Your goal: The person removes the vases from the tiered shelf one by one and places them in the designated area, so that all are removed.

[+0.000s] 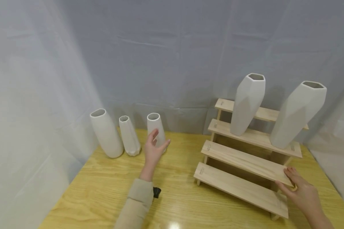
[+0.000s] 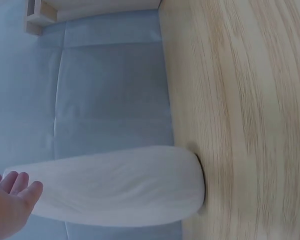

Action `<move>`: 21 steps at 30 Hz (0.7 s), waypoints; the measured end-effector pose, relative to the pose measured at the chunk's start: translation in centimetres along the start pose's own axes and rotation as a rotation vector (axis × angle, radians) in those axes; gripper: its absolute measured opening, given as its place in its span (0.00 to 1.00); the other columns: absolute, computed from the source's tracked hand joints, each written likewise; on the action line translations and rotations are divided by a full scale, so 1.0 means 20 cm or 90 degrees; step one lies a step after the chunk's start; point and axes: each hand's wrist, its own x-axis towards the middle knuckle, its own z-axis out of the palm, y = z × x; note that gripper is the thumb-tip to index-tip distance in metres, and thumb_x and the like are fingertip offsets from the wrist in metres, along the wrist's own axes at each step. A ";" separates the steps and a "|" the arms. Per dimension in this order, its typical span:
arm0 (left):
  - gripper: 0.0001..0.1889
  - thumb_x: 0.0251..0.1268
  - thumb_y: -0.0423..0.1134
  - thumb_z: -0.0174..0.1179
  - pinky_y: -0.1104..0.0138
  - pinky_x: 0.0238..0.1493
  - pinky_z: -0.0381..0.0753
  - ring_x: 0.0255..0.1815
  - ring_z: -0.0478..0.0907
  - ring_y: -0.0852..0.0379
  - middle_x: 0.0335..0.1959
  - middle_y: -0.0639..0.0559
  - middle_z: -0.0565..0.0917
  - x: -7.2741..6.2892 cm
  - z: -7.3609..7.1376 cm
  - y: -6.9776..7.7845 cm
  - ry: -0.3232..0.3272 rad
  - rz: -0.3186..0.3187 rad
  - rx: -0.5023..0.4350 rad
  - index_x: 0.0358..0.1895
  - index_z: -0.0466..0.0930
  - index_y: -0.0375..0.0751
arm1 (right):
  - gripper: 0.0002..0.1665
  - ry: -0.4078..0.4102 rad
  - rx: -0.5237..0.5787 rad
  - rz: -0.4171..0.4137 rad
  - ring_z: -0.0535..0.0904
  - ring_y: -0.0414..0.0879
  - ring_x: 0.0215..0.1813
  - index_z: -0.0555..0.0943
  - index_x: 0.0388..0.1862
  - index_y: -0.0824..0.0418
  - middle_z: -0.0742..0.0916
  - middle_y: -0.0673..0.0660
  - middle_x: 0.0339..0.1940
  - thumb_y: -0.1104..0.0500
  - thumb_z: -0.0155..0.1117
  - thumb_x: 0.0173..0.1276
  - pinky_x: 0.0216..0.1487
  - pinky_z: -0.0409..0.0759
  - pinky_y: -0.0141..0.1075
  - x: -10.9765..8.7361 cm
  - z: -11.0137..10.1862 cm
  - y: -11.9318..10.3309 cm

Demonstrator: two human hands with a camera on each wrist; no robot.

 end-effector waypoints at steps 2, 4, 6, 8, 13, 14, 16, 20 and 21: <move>0.34 0.41 0.30 0.69 0.54 0.58 0.64 0.57 0.65 0.43 0.55 0.33 0.69 0.00 0.02 0.01 -0.012 -0.006 0.003 0.55 0.65 0.26 | 0.33 -0.002 -0.002 0.000 0.51 0.18 0.53 0.76 0.45 0.74 0.77 0.72 0.47 0.53 0.72 0.44 0.15 0.69 0.29 0.00 0.00 0.00; 0.35 0.41 0.32 0.69 0.56 0.58 0.64 0.57 0.65 0.44 0.55 0.34 0.69 0.00 0.05 0.01 -0.027 -0.013 0.006 0.56 0.64 0.26 | 0.33 -0.003 -0.003 0.002 0.52 0.19 0.53 0.76 0.46 0.73 0.76 0.71 0.47 0.52 0.72 0.45 0.15 0.69 0.29 0.00 0.00 0.01; 0.35 0.42 0.33 0.69 0.57 0.58 0.64 0.57 0.65 0.45 0.56 0.35 0.69 0.00 0.07 0.02 -0.043 -0.017 0.008 0.56 0.64 0.26 | 0.33 -0.002 -0.007 0.004 0.55 0.23 0.54 0.76 0.45 0.73 0.77 0.71 0.48 0.52 0.72 0.44 0.16 0.70 0.29 0.00 0.01 0.01; 0.35 0.42 0.33 0.69 0.57 0.58 0.64 0.57 0.65 0.44 0.56 0.35 0.69 -0.01 0.10 0.02 -0.054 -0.016 0.006 0.56 0.64 0.26 | 0.33 -0.004 -0.007 0.005 0.61 0.32 0.56 0.76 0.46 0.73 0.77 0.71 0.48 0.52 0.72 0.44 0.14 0.67 0.26 0.00 0.00 0.00; 0.35 0.42 0.33 0.68 0.56 0.58 0.64 0.57 0.65 0.45 0.56 0.35 0.69 -0.01 0.16 0.04 -0.081 -0.018 0.001 0.57 0.63 0.27 | 0.33 -0.004 -0.008 -0.001 0.73 0.65 0.44 0.76 0.45 0.74 0.76 0.72 0.48 0.53 0.72 0.44 0.10 0.62 0.24 0.00 0.00 0.00; 0.35 0.43 0.34 0.68 0.57 0.58 0.64 0.57 0.65 0.45 0.56 0.35 0.69 -0.01 0.18 0.04 -0.088 -0.019 0.001 0.57 0.63 0.27 | 0.33 -0.006 -0.007 0.000 0.74 0.67 0.41 0.76 0.45 0.74 0.76 0.72 0.47 0.53 0.72 0.44 0.09 0.60 0.25 0.00 0.00 0.00; 0.36 0.43 0.35 0.68 0.58 0.58 0.65 0.57 0.65 0.46 0.56 0.37 0.69 0.00 0.21 0.06 -0.101 -0.020 0.009 0.58 0.63 0.28 | 0.34 -0.006 -0.008 0.000 0.74 0.67 0.40 0.76 0.45 0.75 0.76 0.73 0.47 0.54 0.72 0.44 0.09 0.59 0.25 0.00 0.00 0.00; 0.36 0.43 0.38 0.69 0.60 0.58 0.65 0.58 0.65 0.46 0.56 0.38 0.69 0.00 0.27 0.11 -0.125 -0.008 0.015 0.58 0.63 0.29 | 0.34 -0.022 -0.007 0.018 0.74 0.68 0.39 0.75 0.46 0.75 0.75 0.73 0.48 0.53 0.71 0.45 0.08 0.56 0.25 0.00 0.00 0.00; 0.37 0.43 0.38 0.69 0.60 0.58 0.64 0.58 0.65 0.46 0.57 0.38 0.69 0.00 0.28 0.12 -0.132 -0.006 0.016 0.58 0.63 0.30 | 0.34 -0.025 -0.007 0.021 0.74 0.68 0.39 0.75 0.46 0.75 0.75 0.73 0.48 0.53 0.71 0.46 0.08 0.56 0.25 0.00 0.00 0.00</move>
